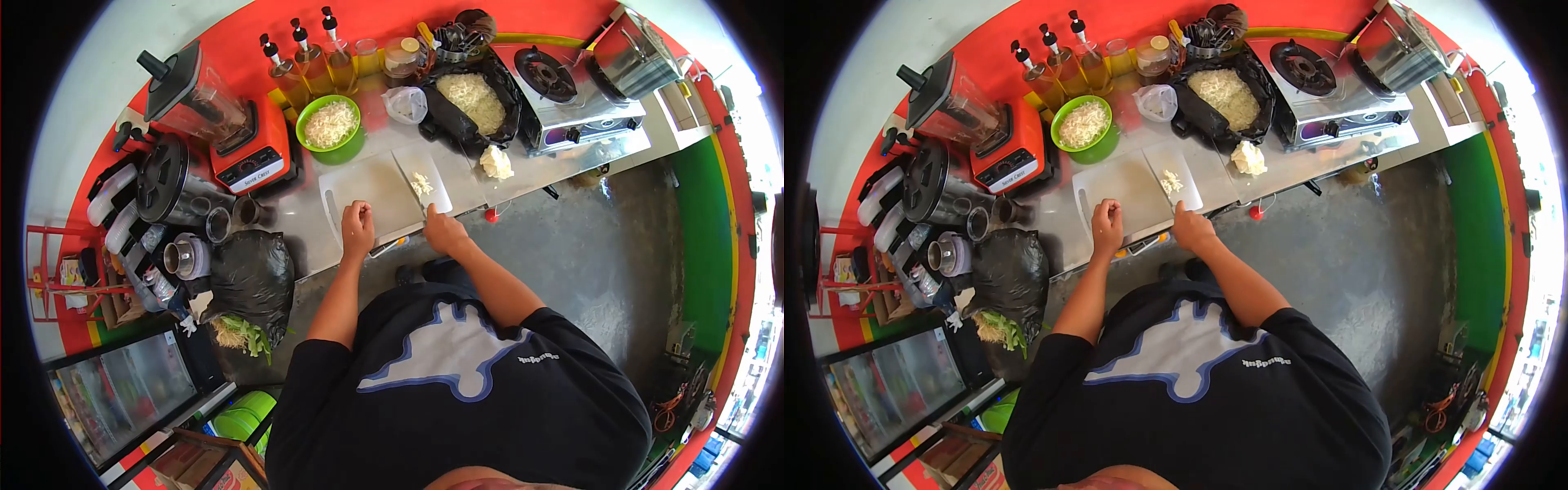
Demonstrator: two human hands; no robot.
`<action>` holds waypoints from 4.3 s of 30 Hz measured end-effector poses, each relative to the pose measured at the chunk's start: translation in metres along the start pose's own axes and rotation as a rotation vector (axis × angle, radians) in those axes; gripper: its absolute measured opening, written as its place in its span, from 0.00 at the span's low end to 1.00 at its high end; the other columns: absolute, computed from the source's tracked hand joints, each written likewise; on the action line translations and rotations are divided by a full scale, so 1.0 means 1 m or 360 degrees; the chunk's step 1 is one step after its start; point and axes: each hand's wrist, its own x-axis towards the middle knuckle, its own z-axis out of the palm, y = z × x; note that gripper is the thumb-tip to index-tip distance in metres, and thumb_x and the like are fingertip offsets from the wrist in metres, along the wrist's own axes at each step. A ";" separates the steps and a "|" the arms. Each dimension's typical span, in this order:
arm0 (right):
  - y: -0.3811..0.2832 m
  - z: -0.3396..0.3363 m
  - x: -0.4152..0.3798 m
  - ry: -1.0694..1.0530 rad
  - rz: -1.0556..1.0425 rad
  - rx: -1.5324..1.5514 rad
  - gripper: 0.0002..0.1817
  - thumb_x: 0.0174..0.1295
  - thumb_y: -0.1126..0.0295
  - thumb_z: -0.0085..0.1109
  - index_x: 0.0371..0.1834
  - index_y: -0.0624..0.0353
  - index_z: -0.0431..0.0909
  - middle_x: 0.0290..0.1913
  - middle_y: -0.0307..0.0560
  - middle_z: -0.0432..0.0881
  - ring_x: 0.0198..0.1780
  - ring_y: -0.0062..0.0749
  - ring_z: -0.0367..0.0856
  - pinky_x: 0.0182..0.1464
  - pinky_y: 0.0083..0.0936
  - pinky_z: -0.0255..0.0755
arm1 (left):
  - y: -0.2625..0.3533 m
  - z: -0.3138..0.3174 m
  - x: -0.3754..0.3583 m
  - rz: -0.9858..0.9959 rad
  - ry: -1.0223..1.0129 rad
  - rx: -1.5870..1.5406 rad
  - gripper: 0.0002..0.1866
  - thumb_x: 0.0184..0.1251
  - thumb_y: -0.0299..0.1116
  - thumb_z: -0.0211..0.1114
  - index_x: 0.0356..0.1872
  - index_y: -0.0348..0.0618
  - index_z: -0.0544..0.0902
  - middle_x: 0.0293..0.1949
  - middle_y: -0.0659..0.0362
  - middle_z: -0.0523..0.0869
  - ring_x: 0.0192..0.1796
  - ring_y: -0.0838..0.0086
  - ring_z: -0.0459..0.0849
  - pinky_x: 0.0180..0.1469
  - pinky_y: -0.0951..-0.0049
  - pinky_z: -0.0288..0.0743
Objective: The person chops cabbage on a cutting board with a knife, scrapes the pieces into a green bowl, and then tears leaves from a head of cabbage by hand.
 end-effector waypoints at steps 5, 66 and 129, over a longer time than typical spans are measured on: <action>0.003 -0.009 0.000 -0.0023 -0.0104 0.0059 0.20 0.67 0.63 0.57 0.54 0.65 0.65 0.44 0.69 0.85 0.49 0.65 0.86 0.51 0.53 0.80 | -0.001 0.002 0.000 -0.0024 0.0025 -0.0002 0.03 0.67 0.24 0.61 0.40 0.38 0.80 0.33 0.53 0.81 0.36 0.64 0.82 0.42 0.65 0.77; 0.015 0.001 0.014 0.0663 0.0027 0.0271 0.20 0.71 0.56 0.57 0.55 0.58 0.67 0.44 0.60 0.86 0.45 0.62 0.85 0.47 0.56 0.77 | 0.041 -0.086 0.006 -0.1135 0.0105 -0.0786 0.26 0.62 0.33 0.68 0.62 0.38 0.78 0.50 0.58 0.83 0.48 0.72 0.85 0.46 0.72 0.81; -0.051 -0.178 -0.072 0.0566 -0.0742 0.1877 0.24 0.70 0.71 0.64 0.65 0.68 0.69 0.49 0.45 0.77 0.48 0.26 0.83 0.45 0.22 0.80 | 0.228 -0.055 0.100 0.0867 0.0058 -0.0358 0.14 0.58 0.18 0.74 0.45 0.40 0.89 0.43 0.56 0.86 0.48 0.68 0.87 0.48 0.73 0.84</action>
